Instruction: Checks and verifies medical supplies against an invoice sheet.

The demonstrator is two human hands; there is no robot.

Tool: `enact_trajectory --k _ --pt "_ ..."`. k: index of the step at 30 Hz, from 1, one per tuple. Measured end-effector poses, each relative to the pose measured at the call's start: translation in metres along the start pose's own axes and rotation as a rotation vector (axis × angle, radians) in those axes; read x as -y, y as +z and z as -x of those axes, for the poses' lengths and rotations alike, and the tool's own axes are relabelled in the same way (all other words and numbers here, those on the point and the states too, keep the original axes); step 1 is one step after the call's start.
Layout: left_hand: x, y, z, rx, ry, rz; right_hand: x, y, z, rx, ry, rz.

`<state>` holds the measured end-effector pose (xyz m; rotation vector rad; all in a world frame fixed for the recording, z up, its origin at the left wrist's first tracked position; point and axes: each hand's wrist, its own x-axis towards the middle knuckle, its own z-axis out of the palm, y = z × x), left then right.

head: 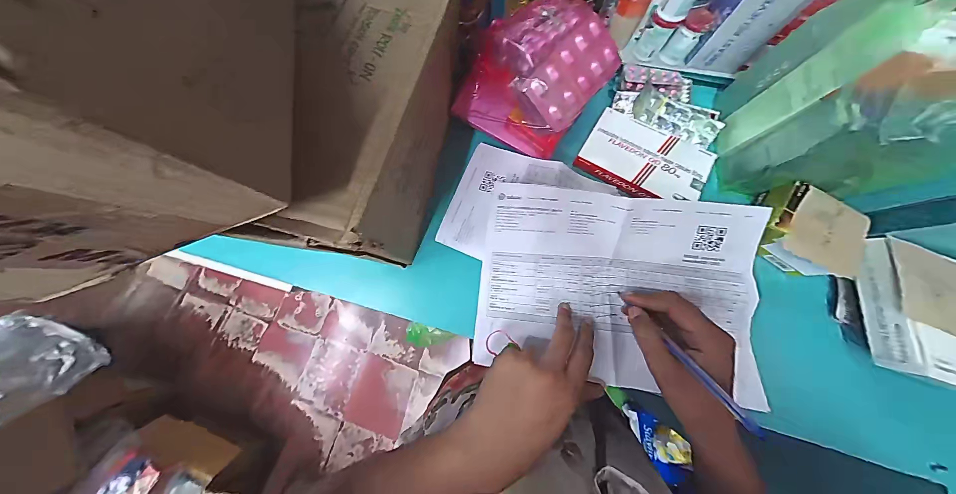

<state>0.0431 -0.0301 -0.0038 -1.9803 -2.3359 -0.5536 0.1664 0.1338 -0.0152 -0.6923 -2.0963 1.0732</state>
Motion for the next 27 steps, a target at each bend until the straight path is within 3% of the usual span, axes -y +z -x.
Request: enact_trajectory --k 22,25,27 --pt "-0.012 0.013 -0.019 -0.064 -0.105 -0.029 -0.001 0.007 -0.002 0.008 0.038 -0.058" --pt "-0.002 0.010 -0.019 -0.053 -0.061 0.026 0.008 -0.006 -0.009 0.048 0.044 -0.195" --pt "0.006 0.007 -0.023 -0.063 -0.029 0.040 0.026 -0.029 -0.038 0.059 -0.046 -0.054"
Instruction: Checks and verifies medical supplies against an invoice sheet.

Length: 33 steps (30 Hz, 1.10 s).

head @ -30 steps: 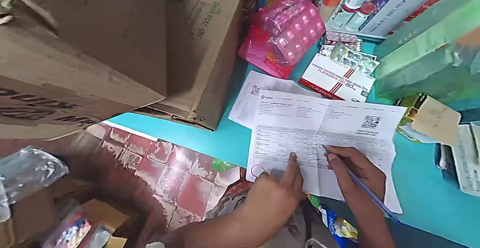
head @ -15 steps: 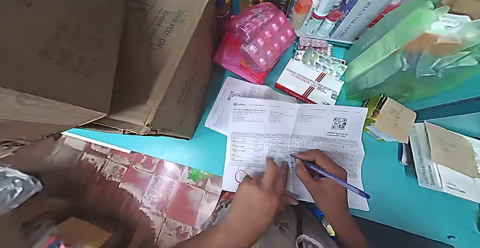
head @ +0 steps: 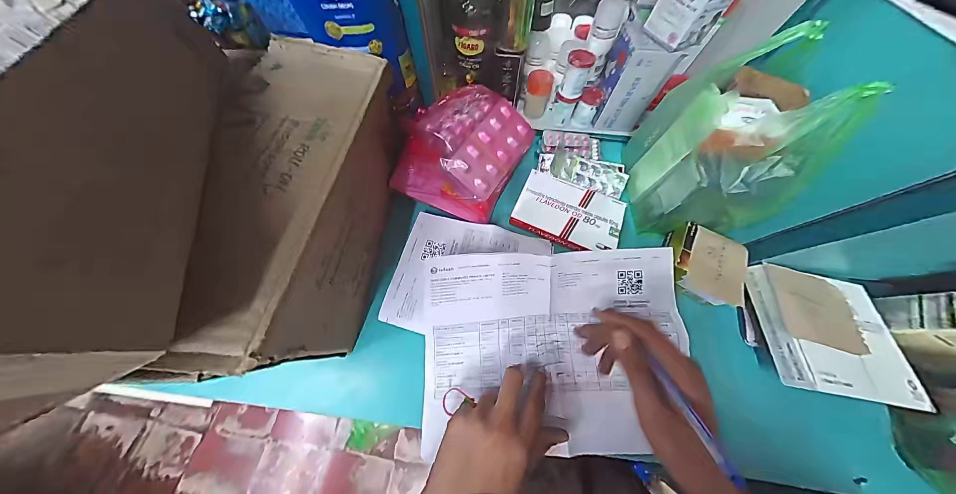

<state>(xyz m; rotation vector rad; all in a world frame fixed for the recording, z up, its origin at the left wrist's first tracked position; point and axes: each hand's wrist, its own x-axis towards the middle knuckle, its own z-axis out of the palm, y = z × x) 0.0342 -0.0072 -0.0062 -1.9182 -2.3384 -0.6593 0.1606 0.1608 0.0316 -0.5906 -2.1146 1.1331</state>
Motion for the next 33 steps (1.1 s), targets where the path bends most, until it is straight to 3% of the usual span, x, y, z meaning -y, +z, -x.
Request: enact_trajectory --k 4,7,10,12,15,19,23,28,33 --pt "0.011 -0.006 -0.007 -0.059 0.074 0.003 0.019 -0.044 -0.094 -0.030 -0.142 0.579" --pt "0.010 -0.008 -0.010 -0.041 0.071 0.047 -0.006 -0.041 -0.152 0.236 0.051 0.690" --pt "0.011 -0.010 -0.007 0.033 0.059 0.146 -0.028 -0.027 -0.166 0.428 0.173 0.747" --pt "0.014 -0.008 -0.004 0.054 0.068 0.189 -0.025 -0.027 -0.153 0.325 0.063 0.714" --pt "0.018 -0.006 0.000 0.093 0.099 0.195 -0.003 -0.027 -0.110 -0.016 -0.177 0.460" --pt "0.021 -0.002 0.001 0.103 0.149 0.193 0.021 -0.010 -0.033 -0.073 0.061 -0.129" --pt "0.024 0.001 0.005 0.108 0.164 0.124 0.002 0.027 0.024 -0.061 0.202 -0.053" --pt "0.031 0.000 0.007 0.128 0.214 0.130 -0.016 0.047 0.050 -0.129 0.131 -0.025" --pt "0.036 0.008 0.012 0.038 0.293 0.096 -0.014 0.056 0.057 -0.178 0.092 0.050"
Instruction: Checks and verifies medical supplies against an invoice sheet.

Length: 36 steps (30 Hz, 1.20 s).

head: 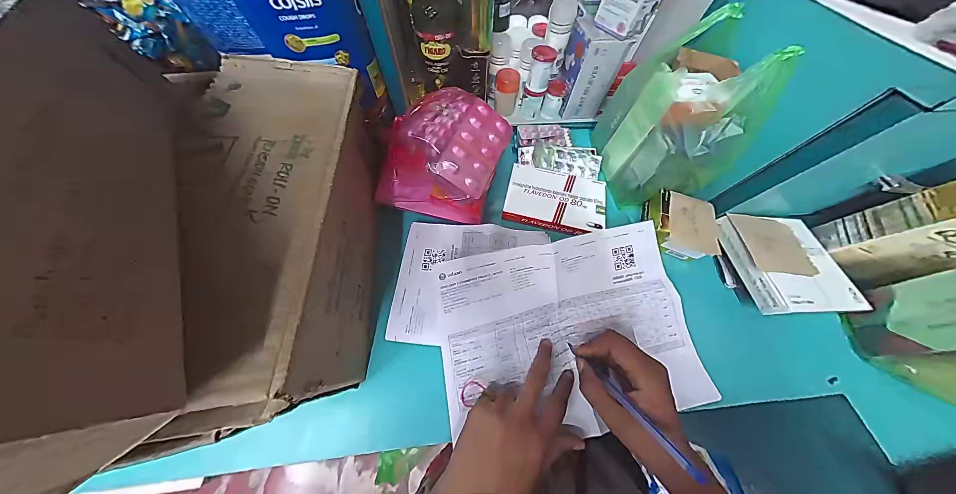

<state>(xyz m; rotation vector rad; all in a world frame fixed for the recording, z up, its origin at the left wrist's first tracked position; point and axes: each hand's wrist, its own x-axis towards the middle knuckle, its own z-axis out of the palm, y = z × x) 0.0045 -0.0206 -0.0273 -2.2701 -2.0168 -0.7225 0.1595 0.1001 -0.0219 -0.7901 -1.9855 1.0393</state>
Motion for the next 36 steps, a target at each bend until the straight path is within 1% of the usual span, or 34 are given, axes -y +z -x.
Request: enact_trajectory --k 5,16,21,30,36 --pt "-0.002 0.007 0.008 -0.036 0.099 -0.019 0.002 -0.008 0.006 0.024 0.044 -0.014" --pt "-0.006 0.006 0.001 0.024 0.138 0.019 0.002 -0.024 0.010 0.070 0.058 -0.071" --pt "-0.005 0.013 0.000 -0.023 0.167 0.023 0.002 -0.030 0.010 0.086 0.094 -0.102" --pt "-0.003 0.014 0.001 -0.034 0.129 0.080 0.002 -0.029 0.009 0.092 0.095 -0.104" --pt "-0.002 0.013 -0.002 -0.055 0.089 0.115 0.000 -0.027 -0.003 0.112 0.114 -0.115"
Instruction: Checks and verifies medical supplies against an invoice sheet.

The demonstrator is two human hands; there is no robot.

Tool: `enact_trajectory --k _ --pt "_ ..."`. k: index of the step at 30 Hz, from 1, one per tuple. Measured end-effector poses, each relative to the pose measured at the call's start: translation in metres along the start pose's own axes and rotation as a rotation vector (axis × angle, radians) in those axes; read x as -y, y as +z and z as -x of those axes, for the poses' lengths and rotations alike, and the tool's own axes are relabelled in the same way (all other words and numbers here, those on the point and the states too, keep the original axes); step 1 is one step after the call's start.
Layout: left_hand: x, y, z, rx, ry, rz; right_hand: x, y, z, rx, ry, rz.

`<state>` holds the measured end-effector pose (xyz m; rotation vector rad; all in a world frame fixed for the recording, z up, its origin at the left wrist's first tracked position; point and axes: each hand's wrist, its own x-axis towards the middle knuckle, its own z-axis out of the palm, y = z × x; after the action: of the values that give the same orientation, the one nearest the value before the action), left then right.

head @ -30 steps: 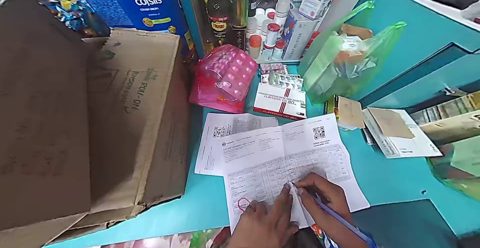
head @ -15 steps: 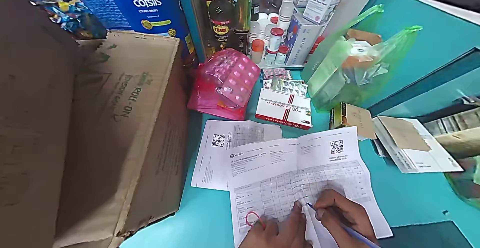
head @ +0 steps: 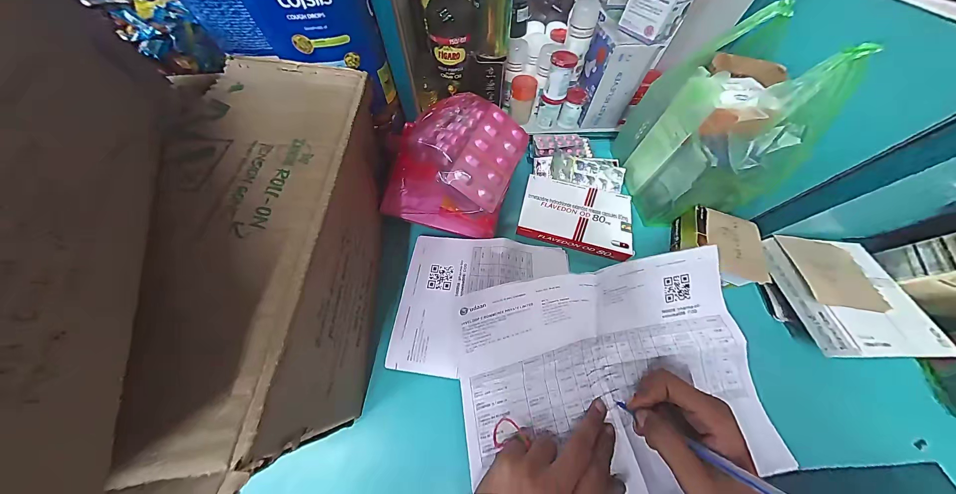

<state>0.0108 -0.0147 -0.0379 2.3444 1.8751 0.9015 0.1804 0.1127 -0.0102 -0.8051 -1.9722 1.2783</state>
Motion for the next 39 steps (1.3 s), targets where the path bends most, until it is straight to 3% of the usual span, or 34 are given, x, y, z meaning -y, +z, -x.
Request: enact_trajectory --k 5,9,14,39 --pt "0.0013 -0.0013 -0.0069 -0.014 -0.062 0.014 -0.0057 0.0023 -0.0092 -0.011 -0.048 -0.009" --pt "0.0003 0.0077 -0.0027 -0.103 -0.004 -0.050 -0.0090 0.0048 -0.0013 -0.084 -0.094 0.111" --pt "0.0030 0.0059 -0.0015 -0.076 0.070 -0.104 -0.0090 0.0056 -0.0046 -0.101 -0.113 0.110" --pt "0.0001 0.0025 -0.0046 -0.046 0.037 -0.066 -0.0043 0.0072 -0.0058 -0.091 -0.096 0.167"
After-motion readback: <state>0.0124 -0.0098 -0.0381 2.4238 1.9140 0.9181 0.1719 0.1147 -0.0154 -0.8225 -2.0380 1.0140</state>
